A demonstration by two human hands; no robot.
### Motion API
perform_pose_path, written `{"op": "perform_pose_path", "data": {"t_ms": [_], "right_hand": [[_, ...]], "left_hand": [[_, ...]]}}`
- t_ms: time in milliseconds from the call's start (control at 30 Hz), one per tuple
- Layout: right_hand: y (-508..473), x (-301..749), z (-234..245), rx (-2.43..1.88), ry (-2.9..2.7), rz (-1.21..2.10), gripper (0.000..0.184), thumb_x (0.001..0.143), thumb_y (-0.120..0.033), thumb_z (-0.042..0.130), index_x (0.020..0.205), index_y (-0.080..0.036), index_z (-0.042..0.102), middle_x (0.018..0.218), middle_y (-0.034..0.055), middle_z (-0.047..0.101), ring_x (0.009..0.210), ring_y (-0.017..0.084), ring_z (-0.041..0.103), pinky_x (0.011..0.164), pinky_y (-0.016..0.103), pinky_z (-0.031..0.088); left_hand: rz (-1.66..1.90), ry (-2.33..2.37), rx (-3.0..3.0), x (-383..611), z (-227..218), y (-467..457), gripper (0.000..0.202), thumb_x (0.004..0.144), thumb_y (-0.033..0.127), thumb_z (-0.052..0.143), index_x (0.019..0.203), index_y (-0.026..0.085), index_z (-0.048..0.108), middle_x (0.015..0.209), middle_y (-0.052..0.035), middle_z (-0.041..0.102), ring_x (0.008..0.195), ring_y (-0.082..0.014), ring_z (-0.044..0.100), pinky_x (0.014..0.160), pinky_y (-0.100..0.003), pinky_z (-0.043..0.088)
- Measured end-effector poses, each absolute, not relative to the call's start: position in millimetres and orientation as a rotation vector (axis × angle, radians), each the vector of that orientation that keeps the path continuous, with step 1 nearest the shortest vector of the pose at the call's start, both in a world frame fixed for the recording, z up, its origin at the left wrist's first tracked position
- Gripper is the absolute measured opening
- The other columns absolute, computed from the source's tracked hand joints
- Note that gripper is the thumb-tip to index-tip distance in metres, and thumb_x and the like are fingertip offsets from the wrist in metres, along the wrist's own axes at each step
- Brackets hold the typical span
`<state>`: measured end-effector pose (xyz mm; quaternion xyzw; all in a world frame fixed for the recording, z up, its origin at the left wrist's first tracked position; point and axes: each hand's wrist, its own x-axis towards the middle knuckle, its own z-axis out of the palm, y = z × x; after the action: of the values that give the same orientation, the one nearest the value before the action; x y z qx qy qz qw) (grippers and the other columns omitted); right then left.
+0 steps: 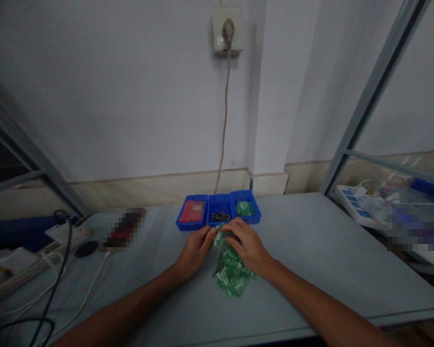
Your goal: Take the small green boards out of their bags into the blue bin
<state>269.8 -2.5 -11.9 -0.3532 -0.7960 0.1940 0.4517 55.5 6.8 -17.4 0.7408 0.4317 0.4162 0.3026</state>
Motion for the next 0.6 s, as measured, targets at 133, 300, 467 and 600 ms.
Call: {"op": "perform_pose_path", "data": {"t_ms": [133,300,467,600], "right_hand": [[-2,269,-9,-0.843,-1.958,0.46,0.013,0.102,-0.021,0.063,0.11,-0.027,0.072,0.125,0.0098,0.065,0.122,0.027,0.063,0.105,0.042,0.051],[-3,268,-9,-0.892,-1.956,0.505,0.01,0.106,-0.027,0.059,0.102,-0.025,0.069,0.109,0.0067,0.074,0.104,0.024,0.069,0.095,0.038,0.053],[-2,268,-9,-1.021,-1.87,0.516,0.014,0.107,-0.032,0.056,0.1,-0.024,0.065,0.09,0.002,0.071,0.083,0.021,0.067,0.079,0.032,0.05],[-2,267,-9,-1.045,-1.803,0.566,0.012,0.106,-0.034,0.058,0.105,-0.023,0.062,0.087,0.0008,0.069,0.078,0.019,0.066,0.073,0.03,0.048]], "left_hand": [[1.143,1.132,2.028,56,-13,5,0.045,0.11,0.049,0.045,0.077,0.019,0.054,0.073,0.002,0.049,0.068,-0.0147,0.046,0.064,-0.027,0.034],[1.23,1.035,2.075,54,-6,1,0.039,0.113,0.038,0.04,0.084,0.019,0.058,0.086,-0.0022,0.056,0.084,-0.0179,0.055,0.079,-0.03,0.042],[1.278,1.044,2.064,55,-6,2,0.021,0.109,0.031,0.049,0.096,0.019,0.061,0.099,-0.005,0.06,0.091,-0.0193,0.058,0.081,-0.031,0.046],[1.296,1.032,2.034,56,-14,2,0.015,0.101,0.019,0.056,0.115,0.021,0.06,0.099,-0.0029,0.061,0.08,-0.0163,0.057,0.074,-0.028,0.048]]}}
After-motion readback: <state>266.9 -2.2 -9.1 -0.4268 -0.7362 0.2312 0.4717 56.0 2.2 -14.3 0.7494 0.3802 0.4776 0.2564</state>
